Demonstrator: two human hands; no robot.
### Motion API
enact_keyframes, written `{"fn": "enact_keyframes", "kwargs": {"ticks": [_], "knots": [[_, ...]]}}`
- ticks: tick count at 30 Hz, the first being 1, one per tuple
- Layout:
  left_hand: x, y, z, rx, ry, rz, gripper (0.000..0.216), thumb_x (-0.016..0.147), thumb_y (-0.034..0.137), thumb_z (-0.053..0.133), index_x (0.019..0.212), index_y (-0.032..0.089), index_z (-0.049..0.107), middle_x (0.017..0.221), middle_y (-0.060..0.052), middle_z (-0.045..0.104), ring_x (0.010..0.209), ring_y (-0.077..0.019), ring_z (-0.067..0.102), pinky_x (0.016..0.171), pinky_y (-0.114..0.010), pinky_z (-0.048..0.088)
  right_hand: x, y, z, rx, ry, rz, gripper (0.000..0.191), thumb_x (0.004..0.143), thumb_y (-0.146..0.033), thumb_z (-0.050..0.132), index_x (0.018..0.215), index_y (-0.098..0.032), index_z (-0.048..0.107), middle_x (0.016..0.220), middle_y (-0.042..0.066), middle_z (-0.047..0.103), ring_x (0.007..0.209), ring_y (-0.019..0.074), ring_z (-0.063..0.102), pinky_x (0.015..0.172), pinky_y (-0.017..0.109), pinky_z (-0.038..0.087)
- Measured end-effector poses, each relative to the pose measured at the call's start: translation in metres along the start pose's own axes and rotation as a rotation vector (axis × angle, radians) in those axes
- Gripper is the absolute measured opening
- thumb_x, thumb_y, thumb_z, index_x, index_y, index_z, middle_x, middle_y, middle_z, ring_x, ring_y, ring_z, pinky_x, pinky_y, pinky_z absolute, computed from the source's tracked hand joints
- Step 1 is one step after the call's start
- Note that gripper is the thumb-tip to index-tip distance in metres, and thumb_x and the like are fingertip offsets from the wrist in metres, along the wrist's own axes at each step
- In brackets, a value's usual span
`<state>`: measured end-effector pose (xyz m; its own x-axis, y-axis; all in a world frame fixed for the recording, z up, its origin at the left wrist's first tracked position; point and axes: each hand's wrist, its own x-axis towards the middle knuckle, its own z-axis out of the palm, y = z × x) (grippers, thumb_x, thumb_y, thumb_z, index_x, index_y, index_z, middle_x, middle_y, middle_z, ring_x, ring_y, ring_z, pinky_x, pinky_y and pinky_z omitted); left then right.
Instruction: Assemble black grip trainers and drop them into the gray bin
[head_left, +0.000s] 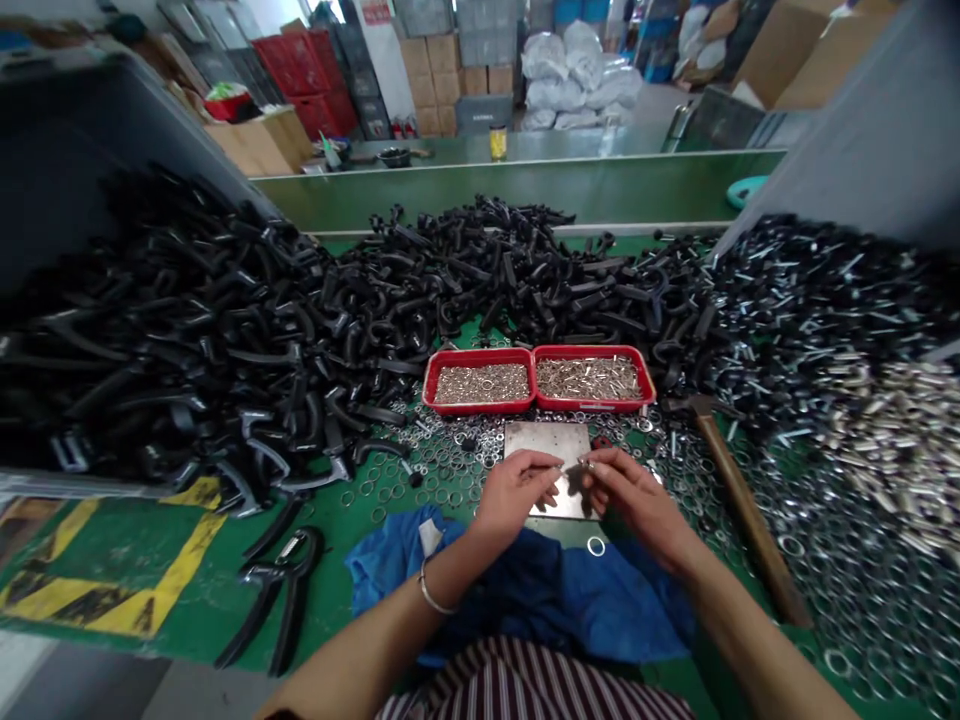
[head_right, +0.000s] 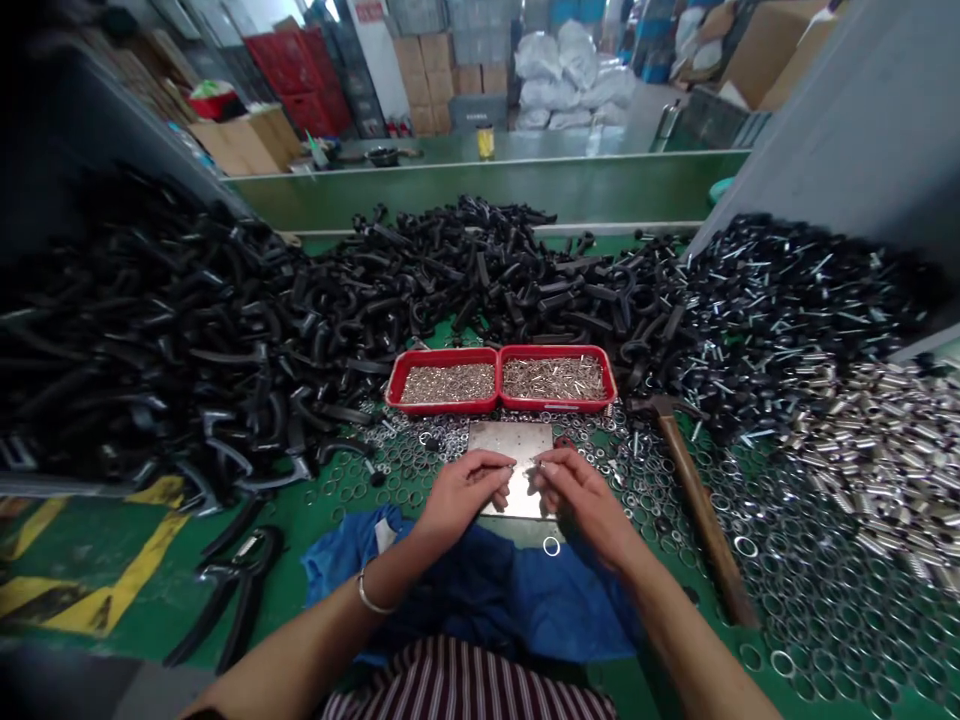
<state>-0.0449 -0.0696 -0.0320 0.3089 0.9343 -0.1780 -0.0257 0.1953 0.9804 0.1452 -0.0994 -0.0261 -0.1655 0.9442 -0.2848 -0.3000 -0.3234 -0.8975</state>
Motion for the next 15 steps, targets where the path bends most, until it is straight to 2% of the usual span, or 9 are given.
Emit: {"fn": "enact_keyframes", "kwargs": {"ticks": [2,4,10,15], "knots": [[0.001,0.001,-0.003,-0.093,-0.006,-0.087,0.027,0.082,0.032,0.069,0.102,0.013,0.067,0.071,-0.002,0.068,0.061,-0.0143,0.067,0.061,-0.026,0.056,-0.002,-0.004,-0.002,-0.161,-0.068,0.003,0.021,0.093,-0.038,0.063,0.107,-0.022,0.062,0.085,0.001,0.065,0.065,0.0114,0.055,0.063,0.027,0.044],[0.0,0.003,-0.004,-0.129,-0.037,-0.113,0.029,0.08,0.033,0.072,0.1,0.013,0.066,0.07,-0.002,0.069,0.063,-0.0148,0.068,0.064,-0.027,0.056,-0.004,-0.007,0.0,-0.189,-0.133,0.019,0.02,0.094,-0.038,0.062,0.106,-0.022,0.061,0.085,0.001,0.066,0.064,0.0115,0.056,0.061,0.027,0.044],[-0.007,0.005,-0.004,-0.224,-0.151,-0.152,0.037,0.076,0.038,0.077,0.098,0.011,0.067,0.081,-0.008,0.073,0.069,-0.0164,0.071,0.071,-0.031,0.059,0.001,-0.011,0.006,-0.025,-0.2,0.083,0.015,0.092,-0.033,0.065,0.099,-0.02,0.061,0.083,0.001,0.065,0.065,0.0103,0.056,0.058,0.024,0.045],[-0.012,0.005,-0.007,-0.219,-0.205,-0.137,0.038,0.078,0.04,0.076,0.1,0.01,0.068,0.082,-0.008,0.072,0.067,-0.0161,0.07,0.07,-0.033,0.06,0.003,-0.003,-0.002,0.149,-0.213,0.244,0.02,0.088,-0.029,0.071,0.104,-0.02,0.066,0.092,0.003,0.067,0.077,0.0111,0.062,0.069,0.023,0.051]]}}
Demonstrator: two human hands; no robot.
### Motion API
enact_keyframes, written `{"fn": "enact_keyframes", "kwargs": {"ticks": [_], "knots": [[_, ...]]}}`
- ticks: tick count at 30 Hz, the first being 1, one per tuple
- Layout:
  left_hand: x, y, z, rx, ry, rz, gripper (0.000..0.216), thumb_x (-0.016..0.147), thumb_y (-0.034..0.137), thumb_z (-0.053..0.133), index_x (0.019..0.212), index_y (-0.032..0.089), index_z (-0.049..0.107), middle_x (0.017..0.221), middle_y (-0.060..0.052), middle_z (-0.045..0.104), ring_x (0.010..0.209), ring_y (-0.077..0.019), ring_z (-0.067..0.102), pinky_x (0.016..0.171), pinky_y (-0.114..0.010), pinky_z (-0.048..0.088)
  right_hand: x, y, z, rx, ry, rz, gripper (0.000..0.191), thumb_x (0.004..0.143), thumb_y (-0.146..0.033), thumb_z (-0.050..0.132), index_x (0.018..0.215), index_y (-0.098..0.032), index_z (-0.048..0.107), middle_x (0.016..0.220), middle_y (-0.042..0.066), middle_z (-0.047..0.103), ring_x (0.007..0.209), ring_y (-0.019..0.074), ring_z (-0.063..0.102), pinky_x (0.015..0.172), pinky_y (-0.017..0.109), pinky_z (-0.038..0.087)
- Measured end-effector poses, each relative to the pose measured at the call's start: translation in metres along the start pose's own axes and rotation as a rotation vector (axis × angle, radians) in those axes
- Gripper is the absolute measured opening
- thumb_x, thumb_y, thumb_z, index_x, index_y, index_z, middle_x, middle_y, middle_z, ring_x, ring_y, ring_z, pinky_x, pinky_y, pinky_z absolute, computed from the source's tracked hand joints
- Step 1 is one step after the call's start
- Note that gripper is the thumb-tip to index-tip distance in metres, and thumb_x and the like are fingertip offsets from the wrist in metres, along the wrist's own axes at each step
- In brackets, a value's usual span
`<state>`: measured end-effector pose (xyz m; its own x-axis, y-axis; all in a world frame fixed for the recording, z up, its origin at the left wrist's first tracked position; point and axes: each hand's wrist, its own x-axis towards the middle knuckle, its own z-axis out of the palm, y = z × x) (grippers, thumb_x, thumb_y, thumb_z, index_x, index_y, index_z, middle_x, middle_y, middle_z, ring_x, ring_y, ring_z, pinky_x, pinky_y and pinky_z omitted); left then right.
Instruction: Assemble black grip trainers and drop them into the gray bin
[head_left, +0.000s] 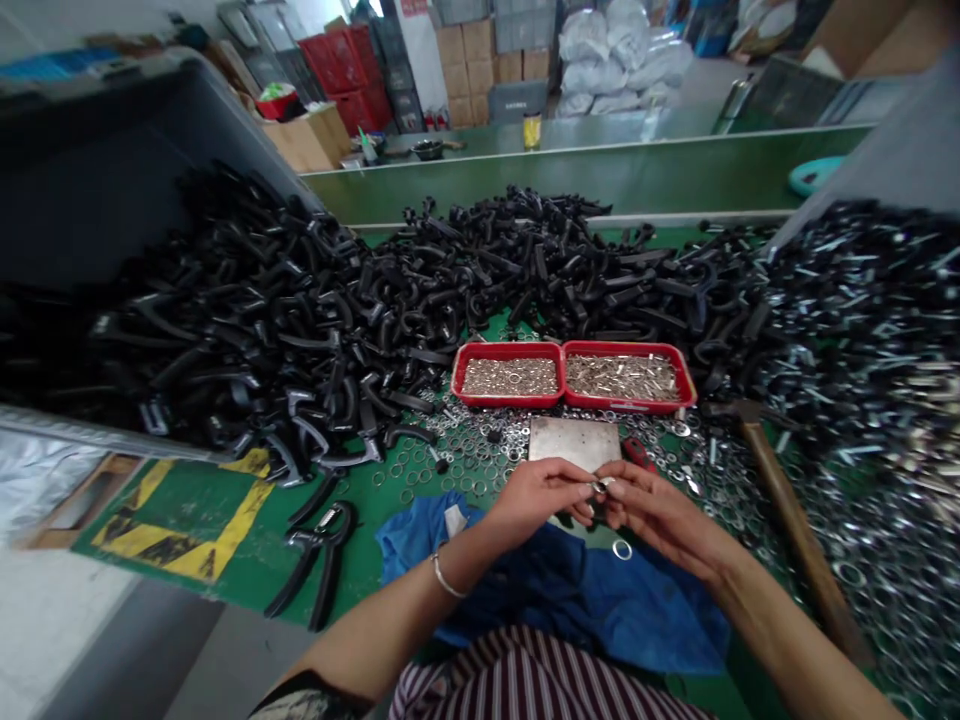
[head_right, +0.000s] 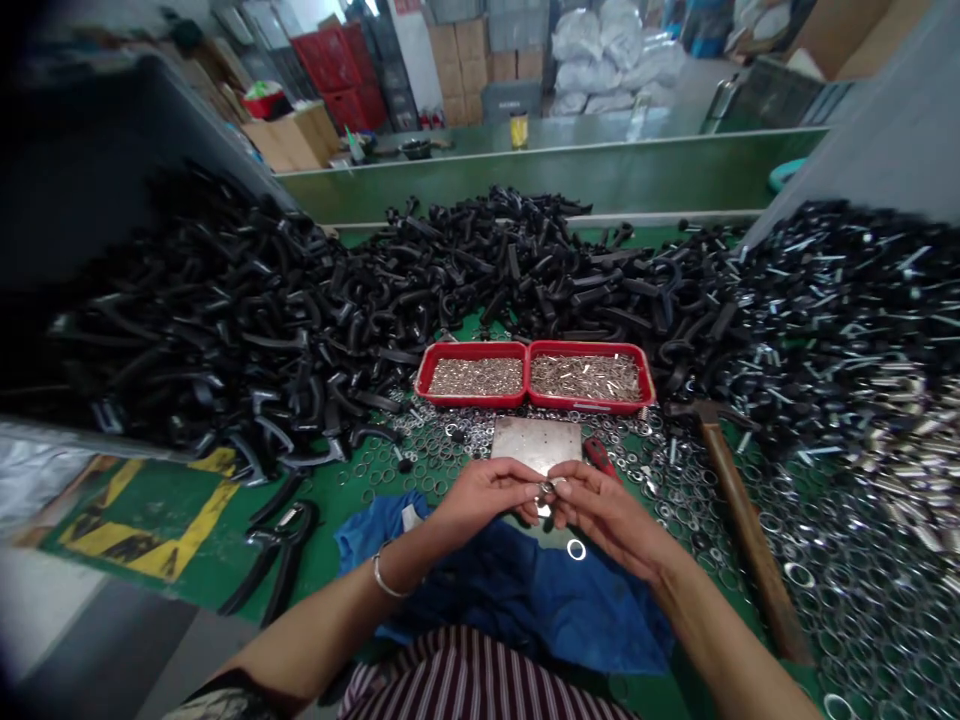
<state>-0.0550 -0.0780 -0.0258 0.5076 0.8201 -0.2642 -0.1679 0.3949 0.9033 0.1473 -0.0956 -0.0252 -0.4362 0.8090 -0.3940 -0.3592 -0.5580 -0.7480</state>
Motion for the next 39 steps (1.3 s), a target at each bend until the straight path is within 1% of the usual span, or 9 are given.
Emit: {"fn": "enact_keyframes", "kwargs": {"ticks": [5,9,14,16,19,26,30,35,39], "knots": [[-0.002,-0.003,0.004,0.634,0.06,0.395,0.023,0.093,0.031,0.059,0.103,0.013,0.07,0.097,-0.01,0.071,0.092,-0.0185,0.068,0.086,-0.034,0.057,0.002,0.002,-0.005,-0.045,0.098,0.109,0.024,0.084,-0.034,0.075,0.104,-0.022,0.069,0.095,0.004,0.069,0.078,0.012,0.064,0.073,0.022,0.054],[-0.013,0.003,-0.004,1.123,0.003,0.584,0.029,0.101,0.027,0.043,0.119,0.014,0.063,0.114,-0.011,0.069,0.11,-0.017,0.062,0.097,-0.029,0.051,0.0,-0.008,0.003,-0.42,0.272,-0.107,0.035,0.078,-0.044,0.078,0.105,-0.024,0.067,0.093,0.004,0.071,0.08,0.0178,0.067,0.073,0.027,0.057],[-0.04,0.045,-0.083,1.531,0.553,-0.019,0.042,0.102,0.046,0.034,0.126,0.019,0.057,0.094,-0.01,0.073,0.09,-0.0246,0.072,0.079,-0.036,0.056,-0.004,-0.021,0.001,-0.83,0.297,-0.319,0.039,0.084,-0.05,0.069,0.114,-0.027,0.062,0.109,0.007,0.071,0.096,0.0244,0.068,0.084,0.035,0.056],[-0.044,0.061,-0.125,1.688,0.793,-0.288,0.053,0.1,0.054,0.034,0.119,0.01,0.057,0.088,-0.017,0.072,0.087,-0.0327,0.072,0.073,-0.04,0.055,-0.001,-0.022,-0.001,-0.806,0.266,-0.303,0.037,0.086,-0.05,0.067,0.115,-0.026,0.06,0.106,0.007,0.071,0.093,0.0232,0.069,0.085,0.037,0.056],[-0.036,0.07,-0.167,1.76,0.891,-0.409,0.061,0.096,0.059,0.038,0.118,0.004,0.051,0.09,-0.022,0.071,0.089,-0.0387,0.071,0.071,-0.042,0.054,0.01,-0.017,0.002,-0.612,0.237,-0.274,0.036,0.086,-0.048,0.068,0.11,-0.025,0.058,0.102,0.007,0.072,0.088,0.0225,0.07,0.08,0.039,0.058],[-0.037,0.068,-0.179,1.577,0.897,-0.432,0.063,0.087,0.046,0.057,0.132,0.006,0.039,0.102,-0.022,0.07,0.096,-0.0374,0.069,0.075,-0.04,0.053,0.023,0.002,0.01,-0.453,0.304,-0.334,0.033,0.085,-0.043,0.071,0.107,-0.024,0.058,0.094,0.004,0.071,0.082,0.0191,0.069,0.081,0.038,0.057],[-0.067,0.069,-0.167,1.226,0.936,-0.099,0.062,0.087,0.038,0.057,0.141,0.015,0.034,0.096,-0.01,0.069,0.09,-0.0265,0.069,0.082,-0.039,0.053,0.016,0.006,0.008,-0.411,0.328,-0.338,0.032,0.085,-0.043,0.072,0.107,-0.025,0.057,0.104,0.005,0.071,0.085,0.019,0.07,0.082,0.039,0.057],[-0.069,0.051,-0.102,0.298,0.39,0.18,0.049,0.087,0.033,0.051,0.134,0.023,0.037,0.103,-0.006,0.063,0.079,-0.0159,0.066,0.073,-0.033,0.055,0.02,0.009,0.027,-0.327,0.36,-0.351,0.031,0.083,-0.042,0.073,0.104,-0.025,0.057,0.101,0.004,0.071,0.085,0.0194,0.07,0.082,0.039,0.058],[-0.033,0.026,-0.048,0.171,0.133,0.115,0.037,0.092,0.039,0.052,0.121,0.019,0.042,0.079,0.0,0.06,0.064,-0.0117,0.059,0.061,-0.026,0.049,0.024,0.013,0.048,-0.244,0.379,-0.36,0.034,0.083,-0.041,0.074,0.105,-0.024,0.056,0.097,0.004,0.071,0.083,0.0191,0.071,0.082,0.038,0.057]]}}
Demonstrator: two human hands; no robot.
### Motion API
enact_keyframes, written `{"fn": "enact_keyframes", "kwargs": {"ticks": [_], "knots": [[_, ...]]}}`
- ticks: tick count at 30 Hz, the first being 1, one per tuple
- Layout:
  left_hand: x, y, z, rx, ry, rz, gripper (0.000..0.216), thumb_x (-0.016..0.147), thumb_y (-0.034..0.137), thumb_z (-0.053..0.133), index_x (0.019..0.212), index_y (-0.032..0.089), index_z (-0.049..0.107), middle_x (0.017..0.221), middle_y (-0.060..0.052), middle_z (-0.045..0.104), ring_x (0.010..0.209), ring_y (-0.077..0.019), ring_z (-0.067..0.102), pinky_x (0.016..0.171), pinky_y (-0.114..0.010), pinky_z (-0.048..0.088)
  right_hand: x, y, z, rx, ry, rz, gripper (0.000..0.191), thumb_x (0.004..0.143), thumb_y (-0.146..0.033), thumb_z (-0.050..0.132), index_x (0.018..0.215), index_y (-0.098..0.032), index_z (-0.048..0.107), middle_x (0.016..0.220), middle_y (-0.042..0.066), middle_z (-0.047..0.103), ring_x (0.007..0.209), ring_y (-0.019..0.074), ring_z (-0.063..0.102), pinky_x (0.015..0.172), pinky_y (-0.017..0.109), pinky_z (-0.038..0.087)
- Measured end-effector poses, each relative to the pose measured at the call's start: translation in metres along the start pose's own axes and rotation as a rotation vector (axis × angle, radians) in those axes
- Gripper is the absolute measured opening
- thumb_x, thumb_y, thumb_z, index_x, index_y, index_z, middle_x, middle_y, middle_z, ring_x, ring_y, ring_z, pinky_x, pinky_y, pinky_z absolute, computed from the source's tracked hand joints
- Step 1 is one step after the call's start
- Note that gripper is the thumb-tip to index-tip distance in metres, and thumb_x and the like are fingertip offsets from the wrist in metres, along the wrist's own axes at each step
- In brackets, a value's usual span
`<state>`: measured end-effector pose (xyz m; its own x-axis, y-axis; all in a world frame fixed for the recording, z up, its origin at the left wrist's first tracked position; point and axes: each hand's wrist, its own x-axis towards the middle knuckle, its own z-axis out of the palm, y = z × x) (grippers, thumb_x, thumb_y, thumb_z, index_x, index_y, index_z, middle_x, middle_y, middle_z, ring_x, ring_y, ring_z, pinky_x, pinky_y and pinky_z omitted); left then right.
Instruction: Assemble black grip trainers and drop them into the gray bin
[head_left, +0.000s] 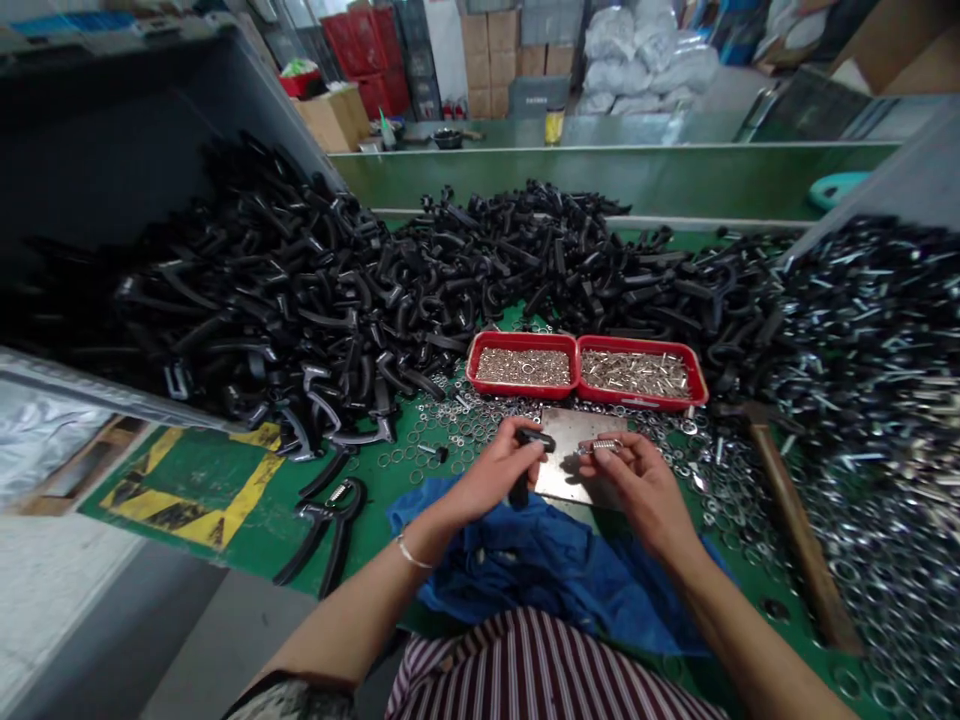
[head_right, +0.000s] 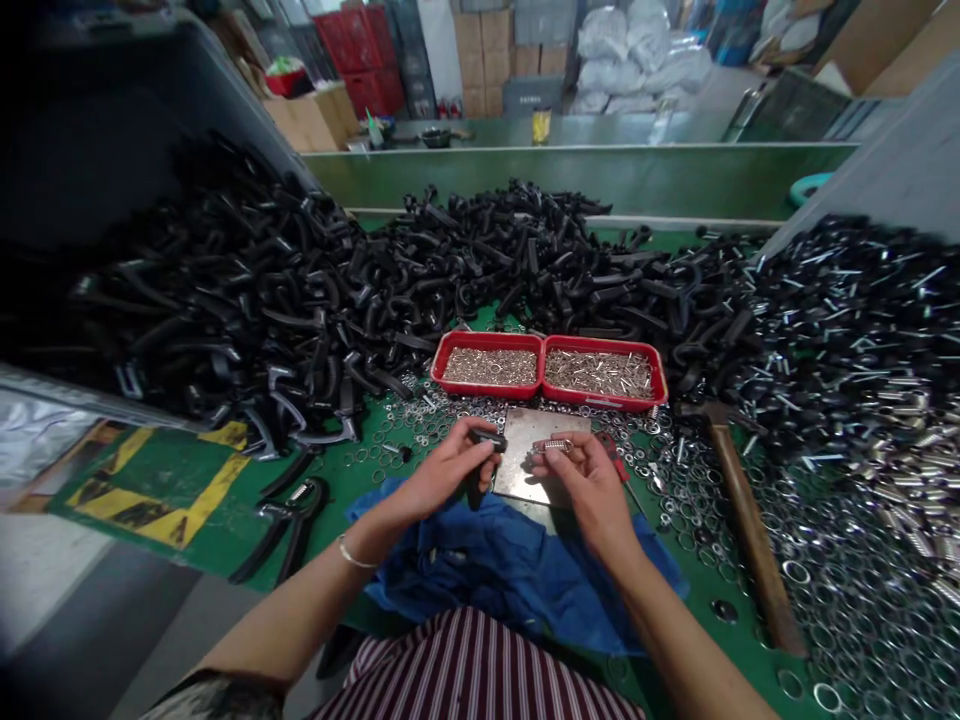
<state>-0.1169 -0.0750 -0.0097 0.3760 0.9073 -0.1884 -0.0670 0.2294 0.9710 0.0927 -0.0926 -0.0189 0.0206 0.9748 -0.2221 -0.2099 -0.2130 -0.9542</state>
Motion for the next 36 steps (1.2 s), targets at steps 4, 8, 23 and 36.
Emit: {"fn": "enact_keyframes", "kwargs": {"ticks": [4,8,23,36], "knots": [[0.017,-0.018,0.03,0.042,-0.046,0.028,0.035,0.095,0.044,0.05,0.118,0.02,0.039,0.065,0.006,0.052,0.058,-0.0097,0.053,0.058,-0.022,0.045,-0.009,0.002,0.007,0.063,0.045,-0.035,0.032,0.083,-0.04,0.074,0.106,-0.026,0.056,0.097,0.002,0.07,0.081,0.0172,0.07,0.087,0.036,0.054],[0.014,-0.025,0.04,-0.134,-0.09,0.022,0.043,0.092,0.048,0.057,0.118,0.022,0.036,0.064,0.009,0.051,0.053,-0.0085,0.051,0.055,-0.021,0.045,-0.016,0.008,0.007,0.071,0.052,-0.074,0.027,0.086,-0.039,0.071,0.107,-0.026,0.059,0.105,0.002,0.068,0.086,0.0172,0.065,0.088,0.034,0.052],[0.014,0.003,0.027,0.045,-0.04,0.004,0.033,0.094,0.049,0.052,0.091,0.016,0.055,0.088,-0.004,0.07,0.058,-0.0068,0.052,0.056,-0.019,0.041,0.007,-0.001,-0.113,-1.088,0.093,-0.415,0.018,0.095,-0.034,0.052,0.097,-0.023,0.066,0.098,0.01,0.064,0.094,0.0268,0.058,0.088,0.043,0.045],[0.022,-0.014,0.051,0.162,0.176,0.16,0.033,0.098,0.047,0.045,0.099,0.017,0.06,0.099,-0.007,0.066,0.081,-0.014,0.06,0.074,-0.026,0.049,0.013,-0.018,-0.094,-0.865,0.172,-0.26,0.014,0.095,-0.038,0.052,0.096,-0.025,0.056,0.088,0.007,0.067,0.077,0.0234,0.062,0.071,0.038,0.048]]}}
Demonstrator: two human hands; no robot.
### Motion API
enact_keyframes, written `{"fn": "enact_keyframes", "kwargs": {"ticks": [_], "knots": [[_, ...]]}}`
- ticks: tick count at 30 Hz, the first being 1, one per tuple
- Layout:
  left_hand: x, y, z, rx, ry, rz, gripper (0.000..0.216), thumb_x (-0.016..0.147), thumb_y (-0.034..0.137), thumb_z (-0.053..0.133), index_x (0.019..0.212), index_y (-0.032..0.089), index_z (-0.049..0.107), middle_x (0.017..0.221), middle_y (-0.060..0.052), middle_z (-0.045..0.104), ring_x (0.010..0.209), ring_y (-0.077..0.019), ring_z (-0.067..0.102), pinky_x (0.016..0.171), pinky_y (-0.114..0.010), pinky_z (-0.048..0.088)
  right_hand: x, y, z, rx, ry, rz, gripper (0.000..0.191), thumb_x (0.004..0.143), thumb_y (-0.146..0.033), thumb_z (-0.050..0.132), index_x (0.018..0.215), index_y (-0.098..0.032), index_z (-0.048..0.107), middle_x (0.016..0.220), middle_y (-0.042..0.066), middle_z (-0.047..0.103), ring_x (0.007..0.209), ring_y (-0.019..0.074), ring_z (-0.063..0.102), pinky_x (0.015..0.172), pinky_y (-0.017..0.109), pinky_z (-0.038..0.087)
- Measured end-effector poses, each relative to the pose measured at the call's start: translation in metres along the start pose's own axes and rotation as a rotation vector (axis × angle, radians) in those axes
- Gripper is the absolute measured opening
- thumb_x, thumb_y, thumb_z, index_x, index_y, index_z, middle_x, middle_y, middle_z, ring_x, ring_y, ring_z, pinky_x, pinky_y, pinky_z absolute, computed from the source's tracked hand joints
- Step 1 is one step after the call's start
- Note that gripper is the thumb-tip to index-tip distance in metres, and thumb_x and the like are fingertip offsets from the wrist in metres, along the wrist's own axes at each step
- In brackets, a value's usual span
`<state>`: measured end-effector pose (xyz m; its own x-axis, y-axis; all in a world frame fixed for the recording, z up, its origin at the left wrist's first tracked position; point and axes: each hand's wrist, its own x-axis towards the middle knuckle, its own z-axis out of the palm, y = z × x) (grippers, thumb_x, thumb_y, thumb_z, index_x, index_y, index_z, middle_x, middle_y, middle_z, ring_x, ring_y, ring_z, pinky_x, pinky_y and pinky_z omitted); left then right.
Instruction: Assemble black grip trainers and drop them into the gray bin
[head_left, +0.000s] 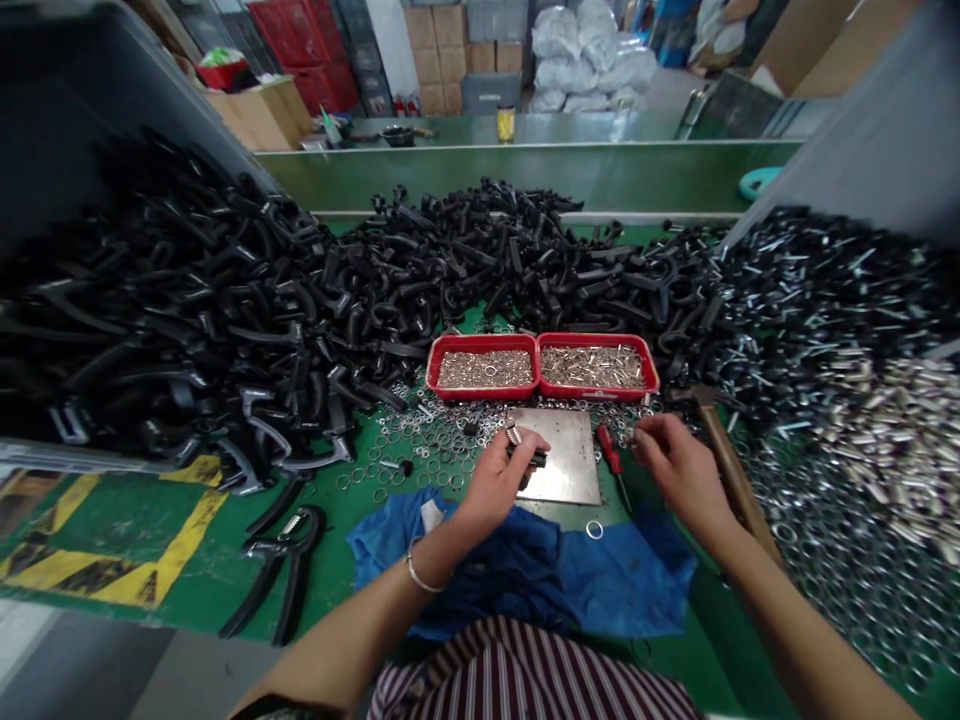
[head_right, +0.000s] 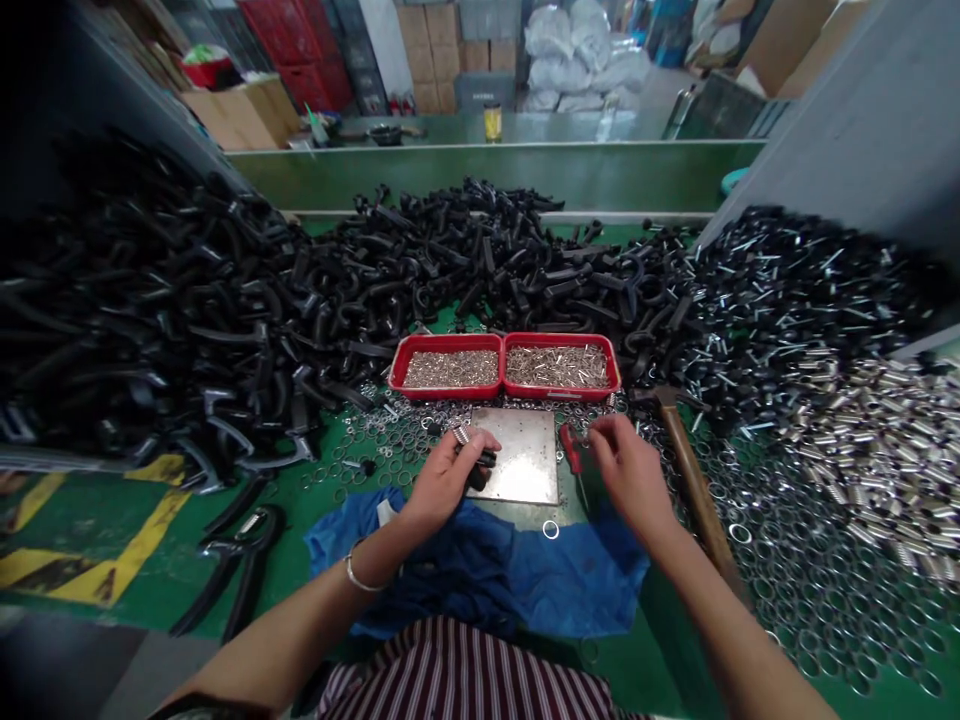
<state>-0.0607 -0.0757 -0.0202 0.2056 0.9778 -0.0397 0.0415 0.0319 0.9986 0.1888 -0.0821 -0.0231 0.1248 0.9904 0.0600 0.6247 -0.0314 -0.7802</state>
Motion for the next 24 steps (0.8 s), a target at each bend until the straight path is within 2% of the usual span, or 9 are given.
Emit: {"fn": "enact_keyframes", "kwargs": {"ticks": [2,4,8,14,16,20,22,24], "knots": [[-0.001,0.003,0.006,0.065,-0.002,0.104,0.03,0.1,0.042,0.042,0.103,0.018,0.059,0.103,-0.008,0.064,0.095,-0.0169,0.06,0.087,-0.029,0.048,-0.013,-0.023,0.016,0.463,-0.2,0.116,0.019,0.092,-0.044,0.058,0.097,-0.026,0.055,0.083,0.003,0.068,0.069,0.0192,0.063,0.067,0.035,0.05],[-0.002,0.005,0.012,0.118,-0.016,0.195,0.026,0.101,0.039,0.041,0.104,0.018,0.057,0.106,-0.008,0.061,0.102,-0.0182,0.057,0.095,-0.032,0.044,-0.023,-0.043,0.036,0.782,-0.372,0.196,0.026,0.087,-0.047,0.067,0.095,-0.025,0.055,0.075,-0.001,0.067,0.062,0.0164,0.063,0.065,0.032,0.051],[-0.003,0.007,0.017,0.207,-0.024,0.243,0.023,0.102,0.036,0.038,0.103,0.018,0.052,0.101,-0.007,0.056,0.096,-0.0181,0.055,0.092,-0.032,0.044,-0.029,-0.059,0.057,1.072,-0.452,0.317,0.031,0.079,-0.044,0.077,0.089,-0.023,0.057,0.069,-0.003,0.065,0.058,0.0127,0.06,0.061,0.028,0.05],[0.0,0.007,0.014,0.276,-0.017,0.24,0.024,0.103,0.036,0.037,0.101,0.018,0.052,0.101,-0.008,0.055,0.097,-0.019,0.055,0.091,-0.032,0.043,-0.025,-0.056,0.044,1.067,-0.556,0.325,0.029,0.078,-0.036,0.08,0.094,-0.022,0.059,0.083,-0.001,0.069,0.069,0.013,0.066,0.072,0.03,0.052],[0.001,0.005,0.013,0.291,-0.01,0.229,0.024,0.102,0.037,0.038,0.101,0.018,0.052,0.1,-0.008,0.056,0.097,-0.0196,0.055,0.091,-0.033,0.043,-0.026,-0.056,0.043,0.988,-0.509,0.282,0.03,0.078,-0.036,0.079,0.095,-0.023,0.058,0.083,-0.002,0.069,0.069,0.0137,0.067,0.072,0.03,0.053],[0.003,0.0,0.012,0.252,0.004,0.159,0.024,0.102,0.037,0.04,0.101,0.018,0.053,0.099,-0.008,0.058,0.095,-0.0188,0.055,0.089,-0.033,0.044,-0.03,-0.056,0.049,0.644,-0.29,0.085,0.022,0.083,-0.034,0.073,0.098,-0.022,0.063,0.086,0.001,0.07,0.074,0.0163,0.067,0.075,0.032,0.054],[0.003,0.0,0.01,0.237,-0.004,0.155,0.023,0.102,0.036,0.039,0.101,0.018,0.054,0.099,-0.007,0.058,0.095,-0.0185,0.056,0.089,-0.033,0.044,-0.031,-0.056,0.052,0.554,-0.265,0.028,0.02,0.086,-0.032,0.07,0.102,-0.022,0.064,0.086,0.002,0.07,0.075,0.0165,0.067,0.076,0.032,0.053],[0.001,0.001,0.007,0.254,-0.003,0.221,0.021,0.102,0.033,0.039,0.102,0.018,0.053,0.103,-0.008,0.058,0.099,-0.0188,0.056,0.092,-0.033,0.044,-0.032,-0.057,0.055,0.637,-0.305,0.054,0.018,0.089,-0.032,0.067,0.103,-0.022,0.063,0.08,0.0,0.069,0.071,0.0156,0.067,0.072,0.031,0.053]]}}
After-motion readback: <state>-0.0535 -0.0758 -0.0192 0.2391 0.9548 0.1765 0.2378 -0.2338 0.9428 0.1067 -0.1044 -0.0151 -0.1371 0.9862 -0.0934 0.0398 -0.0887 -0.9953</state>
